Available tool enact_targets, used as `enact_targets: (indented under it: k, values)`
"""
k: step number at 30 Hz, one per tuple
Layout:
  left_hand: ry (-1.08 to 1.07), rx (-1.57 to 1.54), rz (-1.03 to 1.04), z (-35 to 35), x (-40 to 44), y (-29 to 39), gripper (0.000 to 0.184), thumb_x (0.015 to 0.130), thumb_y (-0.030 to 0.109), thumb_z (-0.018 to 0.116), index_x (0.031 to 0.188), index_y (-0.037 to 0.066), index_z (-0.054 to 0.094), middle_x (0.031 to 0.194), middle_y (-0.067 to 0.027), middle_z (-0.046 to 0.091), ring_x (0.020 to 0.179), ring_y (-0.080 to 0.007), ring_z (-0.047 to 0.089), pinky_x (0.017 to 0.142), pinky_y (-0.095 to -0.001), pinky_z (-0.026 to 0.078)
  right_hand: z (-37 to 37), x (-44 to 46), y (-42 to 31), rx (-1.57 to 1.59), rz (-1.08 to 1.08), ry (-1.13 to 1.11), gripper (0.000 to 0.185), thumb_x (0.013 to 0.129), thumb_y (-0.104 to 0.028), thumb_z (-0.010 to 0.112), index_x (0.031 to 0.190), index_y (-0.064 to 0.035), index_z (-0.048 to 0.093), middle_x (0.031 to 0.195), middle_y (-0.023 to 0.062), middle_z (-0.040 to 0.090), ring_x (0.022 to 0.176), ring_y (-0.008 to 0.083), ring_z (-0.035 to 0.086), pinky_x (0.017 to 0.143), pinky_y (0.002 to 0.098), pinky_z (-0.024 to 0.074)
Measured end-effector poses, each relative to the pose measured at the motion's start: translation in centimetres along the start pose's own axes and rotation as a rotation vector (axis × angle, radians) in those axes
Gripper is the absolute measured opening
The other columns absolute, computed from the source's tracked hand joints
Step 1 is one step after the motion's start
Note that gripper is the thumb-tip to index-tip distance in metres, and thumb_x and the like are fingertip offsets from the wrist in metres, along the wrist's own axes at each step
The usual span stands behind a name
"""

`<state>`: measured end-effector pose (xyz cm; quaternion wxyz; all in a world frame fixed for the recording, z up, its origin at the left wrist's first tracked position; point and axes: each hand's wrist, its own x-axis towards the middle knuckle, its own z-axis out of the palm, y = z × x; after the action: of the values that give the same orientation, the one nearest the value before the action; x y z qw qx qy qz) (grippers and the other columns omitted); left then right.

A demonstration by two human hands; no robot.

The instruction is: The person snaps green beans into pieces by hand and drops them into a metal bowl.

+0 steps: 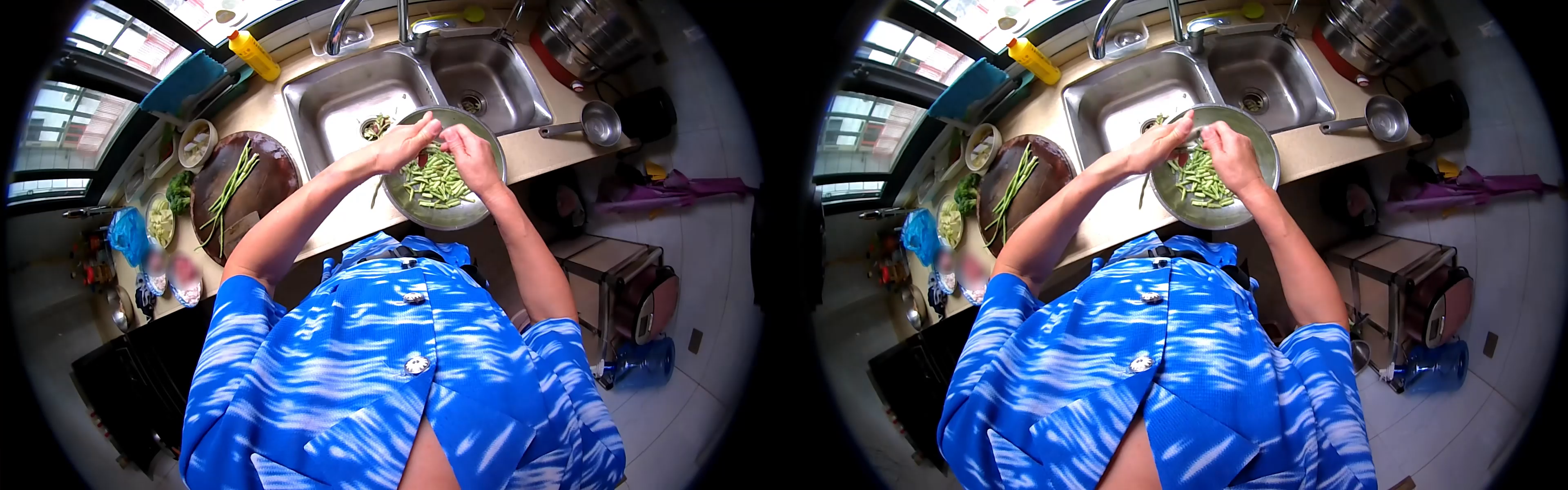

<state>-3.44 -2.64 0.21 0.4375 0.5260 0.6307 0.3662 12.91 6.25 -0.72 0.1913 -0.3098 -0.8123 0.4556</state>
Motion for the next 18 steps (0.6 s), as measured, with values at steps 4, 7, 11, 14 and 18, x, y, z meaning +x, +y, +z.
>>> enact_targets:
  k: [4,7,11,14,18]
  values:
    - [-0.174,-0.279,-0.114,-0.4,-0.9,3.0,0.077,0.086,0.072,0.016,0.085,0.008,0.059,0.068,0.0008,0.051,0.058,-0.0073,0.039,0.053,-0.022,0.031,0.0,-0.1,-3.4,-0.072,-0.129,-0.149,0.033,0.092,-0.035,0.047,0.091,-0.0035,0.055,0.077,0.0201,0.063,0.077,0.0382,0.061,0.067,0.0459,0.0468]
    - [-0.213,-0.261,-0.07,-0.6,-0.7,3.2,0.078,0.085,0.073,0.015,0.086,0.009,0.059,0.068,0.0009,0.051,0.057,-0.0067,0.038,0.052,-0.0214,0.03,0.4,-0.1,-3.8,-0.225,-0.118,-0.165,0.027,0.09,-0.031,0.05,0.088,-0.0038,0.055,0.077,0.0204,0.063,0.077,0.0396,0.061,0.068,0.0485,0.0473]
    - [-0.065,-0.266,0.004,-0.1,-1.4,2.9,0.059,0.093,0.056,0.034,0.091,0.003,0.059,0.07,0.0002,0.054,0.063,-0.0098,0.048,0.058,-0.0259,0.039,0.2,-0.1,-2.9,-0.116,-0.17,-0.104,0.024,0.089,-0.025,0.052,0.084,-0.0026,0.055,0.073,0.0207,0.062,0.074,0.0393,0.061,0.065,0.0464,0.0467]
    - [-0.162,-0.024,0.026,-1.6,-1.0,1.9,0.031,0.094,0.029,0.051,0.088,0.0,0.059,0.068,-0.0018,0.056,0.065,-0.0103,0.051,0.061,-0.0283,0.042,-0.5,-0.3,-3.1,-0.118,-0.169,-0.061,0.021,0.089,-0.022,0.052,0.082,-0.0021,0.055,0.07,0.0207,0.06,0.072,0.0393,0.06,0.062,0.0454,0.0455]
    - [-0.138,0.144,0.07,-1.4,-1.1,1.3,0.016,0.087,0.015,0.058,0.083,0.0,0.06,0.063,-0.0035,0.055,0.061,-0.0108,0.05,0.058,-0.0294,0.041,-0.5,-0.6,-3.2,-0.115,-0.161,-0.088,0.021,0.089,-0.02,0.051,0.08,-0.0021,0.055,0.068,0.0204,0.059,0.068,0.0395,0.059,0.059,0.0457,0.0435]
